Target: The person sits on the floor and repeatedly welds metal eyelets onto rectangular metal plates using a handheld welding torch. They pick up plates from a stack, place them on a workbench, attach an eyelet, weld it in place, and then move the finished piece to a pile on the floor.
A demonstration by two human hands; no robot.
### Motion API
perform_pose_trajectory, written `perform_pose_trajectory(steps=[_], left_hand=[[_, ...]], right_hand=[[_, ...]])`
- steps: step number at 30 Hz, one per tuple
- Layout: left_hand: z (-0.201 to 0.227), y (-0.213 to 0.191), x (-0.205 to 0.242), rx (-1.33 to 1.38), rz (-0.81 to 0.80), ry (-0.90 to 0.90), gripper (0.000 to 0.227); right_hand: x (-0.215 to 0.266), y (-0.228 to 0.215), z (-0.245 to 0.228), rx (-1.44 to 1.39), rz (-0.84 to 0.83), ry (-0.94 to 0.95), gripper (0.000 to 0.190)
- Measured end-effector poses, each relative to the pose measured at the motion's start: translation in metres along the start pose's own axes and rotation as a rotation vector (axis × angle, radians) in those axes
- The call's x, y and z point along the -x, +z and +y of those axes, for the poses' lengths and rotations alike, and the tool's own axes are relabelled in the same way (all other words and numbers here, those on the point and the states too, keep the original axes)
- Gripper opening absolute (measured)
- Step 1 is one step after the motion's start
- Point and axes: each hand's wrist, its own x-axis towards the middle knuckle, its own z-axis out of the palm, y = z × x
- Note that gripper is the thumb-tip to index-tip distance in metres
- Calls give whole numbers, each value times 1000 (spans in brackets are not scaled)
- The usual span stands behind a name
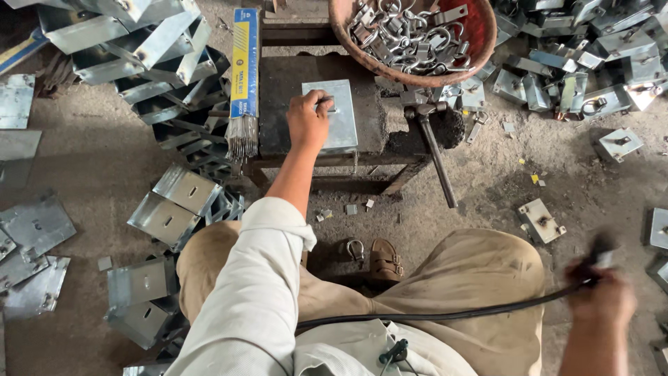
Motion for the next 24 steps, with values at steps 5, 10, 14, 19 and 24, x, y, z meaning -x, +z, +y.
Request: perform_pose_trajectory(steps=[5,10,14,19,24], left_hand=[[0,0,-3,85,12,-3,21],[-10,2,-5,167,98,-34,23],[-21,7,-5,145,134,48,16],[-21,7,-5,139,94,47,11],[-17,3,-2,132,100,64,11]], right_hand=[[-23,35,-62,-222,-374,-153,20],[41,178,-58,-124,-302,-216,29],[140,283,4,109,-264,-168,31],[161,305,38,211,-544,-304,55],[142,286,64,272,-635,-416,56]])
